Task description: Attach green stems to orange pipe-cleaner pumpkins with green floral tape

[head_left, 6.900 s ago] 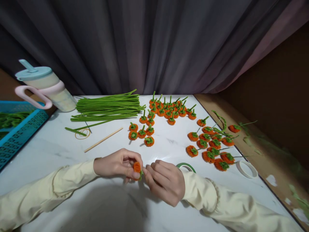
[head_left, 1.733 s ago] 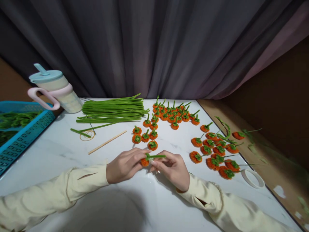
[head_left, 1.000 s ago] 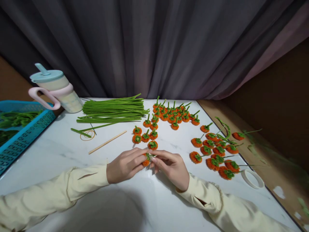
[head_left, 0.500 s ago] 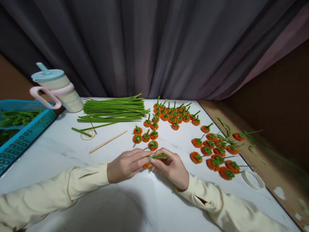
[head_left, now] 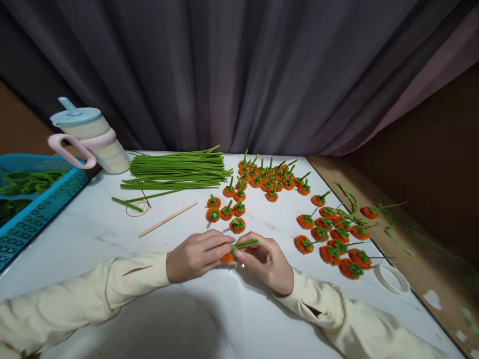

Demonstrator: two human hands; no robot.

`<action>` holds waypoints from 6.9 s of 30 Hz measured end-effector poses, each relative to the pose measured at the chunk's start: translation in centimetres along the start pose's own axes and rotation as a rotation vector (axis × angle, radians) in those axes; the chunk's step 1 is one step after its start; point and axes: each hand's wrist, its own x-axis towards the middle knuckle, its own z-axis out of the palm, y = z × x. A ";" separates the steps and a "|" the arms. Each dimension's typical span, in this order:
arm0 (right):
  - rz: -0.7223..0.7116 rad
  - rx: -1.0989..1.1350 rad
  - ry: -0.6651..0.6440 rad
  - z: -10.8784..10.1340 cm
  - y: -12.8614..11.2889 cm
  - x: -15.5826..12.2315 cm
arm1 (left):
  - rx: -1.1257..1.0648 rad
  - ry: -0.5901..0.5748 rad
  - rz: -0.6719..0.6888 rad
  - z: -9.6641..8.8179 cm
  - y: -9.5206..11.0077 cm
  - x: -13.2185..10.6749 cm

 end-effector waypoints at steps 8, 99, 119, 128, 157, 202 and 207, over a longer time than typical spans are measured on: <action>-0.014 -0.030 0.015 0.0 0.2 0.0 | -0.052 -0.007 -0.031 0.0 0.2 0.0; 0.258 0.444 -0.131 -0.4 -0.3 0.0 | -1.467 -0.094 -1.195 -0.6 0.4 1.6; 0.209 0.311 -0.039 0.4 0.7 0.4 | -1.324 -0.059 -1.129 -0.5 0.6 1.6; -0.004 -0.091 -0.009 0.3 0.2 -0.4 | -1.442 -0.111 -1.201 -0.7 0.7 1.5; -0.126 -0.434 -0.105 0.0 -0.4 -0.7 | -1.492 -0.194 -1.208 -0.8 0.7 1.5; -0.258 -0.549 -0.055 -0.3 0.5 -0.6 | -1.111 -0.374 -1.068 -3.0 -1.4 2.7; 0.355 0.365 -0.181 0.0 -0.3 0.2 | -0.815 -0.551 -0.529 -4.8 -1.2 3.6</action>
